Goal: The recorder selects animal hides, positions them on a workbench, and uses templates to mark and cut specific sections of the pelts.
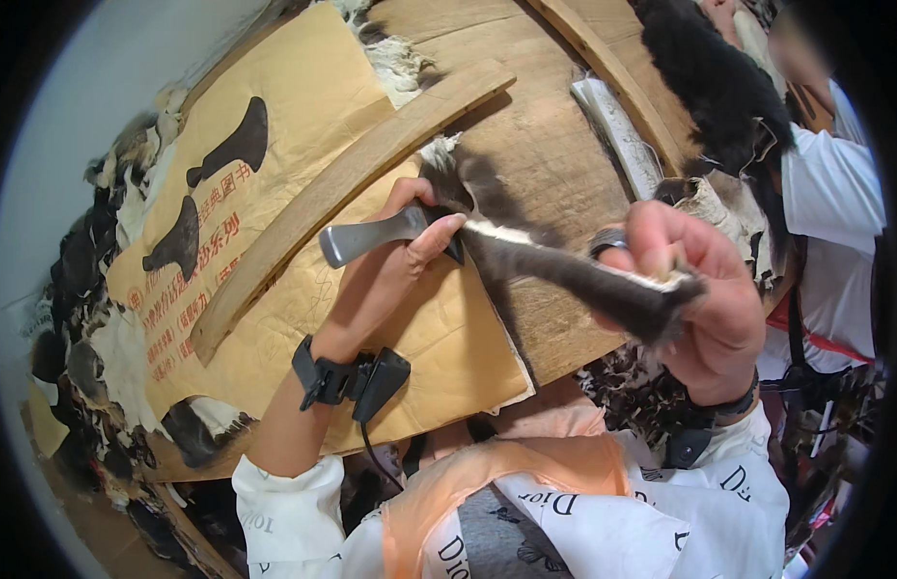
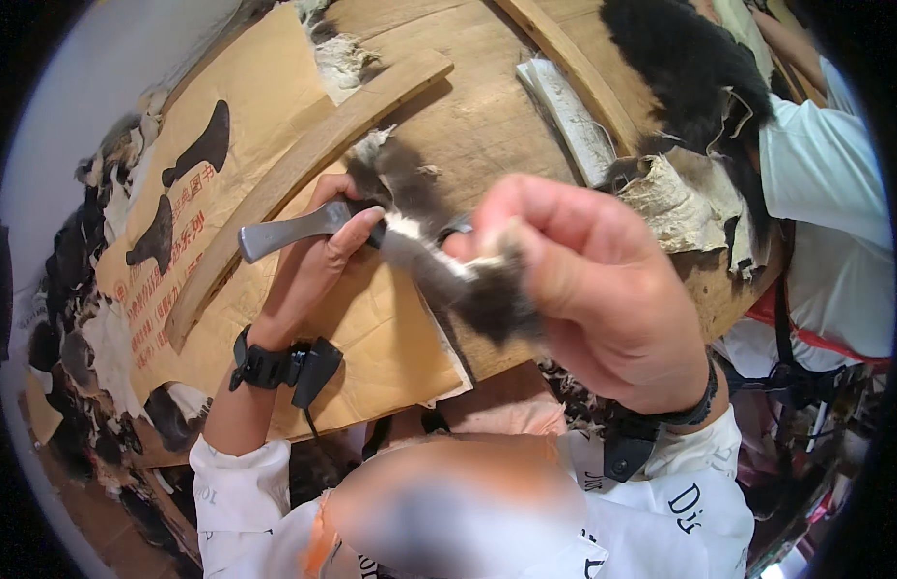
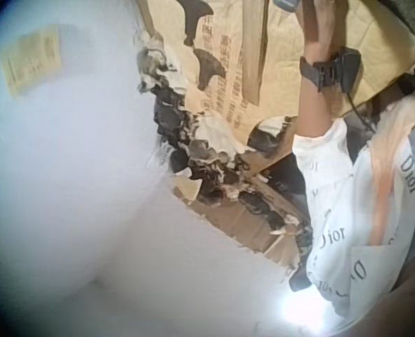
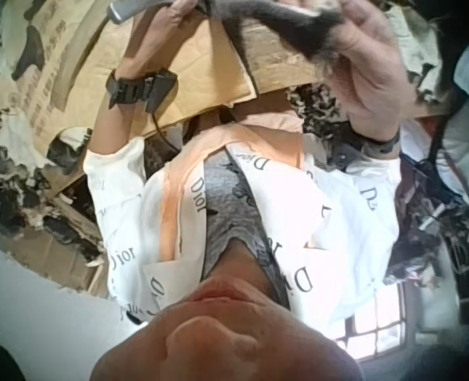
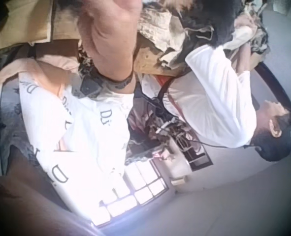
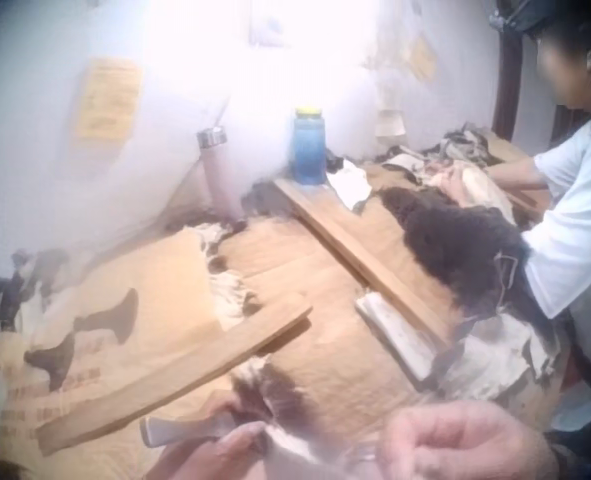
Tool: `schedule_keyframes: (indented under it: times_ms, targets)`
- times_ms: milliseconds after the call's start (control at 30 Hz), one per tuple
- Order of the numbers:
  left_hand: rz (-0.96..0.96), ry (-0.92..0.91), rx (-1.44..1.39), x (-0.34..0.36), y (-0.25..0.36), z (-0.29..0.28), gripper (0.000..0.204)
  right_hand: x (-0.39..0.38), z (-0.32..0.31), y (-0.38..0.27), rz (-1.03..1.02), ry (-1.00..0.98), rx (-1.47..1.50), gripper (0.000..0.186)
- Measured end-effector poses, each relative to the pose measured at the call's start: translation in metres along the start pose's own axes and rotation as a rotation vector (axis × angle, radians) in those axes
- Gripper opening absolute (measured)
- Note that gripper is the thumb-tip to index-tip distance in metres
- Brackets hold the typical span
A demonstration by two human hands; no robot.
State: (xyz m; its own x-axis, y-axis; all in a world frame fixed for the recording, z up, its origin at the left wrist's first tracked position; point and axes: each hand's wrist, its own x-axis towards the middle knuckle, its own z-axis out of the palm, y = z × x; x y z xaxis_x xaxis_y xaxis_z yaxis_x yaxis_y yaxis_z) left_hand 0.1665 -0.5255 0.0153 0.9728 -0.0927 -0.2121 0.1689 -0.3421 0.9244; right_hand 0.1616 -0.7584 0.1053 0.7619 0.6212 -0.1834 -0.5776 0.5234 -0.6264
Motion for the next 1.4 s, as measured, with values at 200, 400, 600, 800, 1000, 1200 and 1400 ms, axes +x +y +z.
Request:
schedule_keyframes:
  times_ms: [200,400,600,800,1000,1200,1400]
  targets:
    - [-0.072,-0.042,-0.254,0.004,-0.001,-0.011,0.028,-0.057,0.012,-0.028,-0.402,-0.136,-0.145,0.026]
    - [0.126,-0.06,-0.202,0.0,-0.001,-0.007,0.023,-0.185,0.012,-0.056,-1.033,0.986,-1.335,0.03]
    - [0.416,-0.208,0.275,-0.071,0.013,-0.009,0.018,-0.054,0.073,0.052,-0.65,0.311,-1.839,0.049]
    - [0.691,-0.076,0.33,-0.106,0.003,-0.035,0.023,0.022,0.072,0.118,-0.834,0.021,-1.533,0.029]
    - [0.401,0.395,0.902,-0.117,-0.03,-0.13,0.063,0.061,0.064,0.096,-0.653,0.138,-1.107,0.01]
    - [0.195,0.459,0.804,-0.125,-0.087,-0.167,0.051,0.078,0.026,0.041,-0.57,-0.199,-0.03,0.031]
    - [0.256,0.283,0.705,-0.123,-0.05,-0.097,0.059,0.108,0.004,0.088,-0.038,0.218,-0.535,0.021]
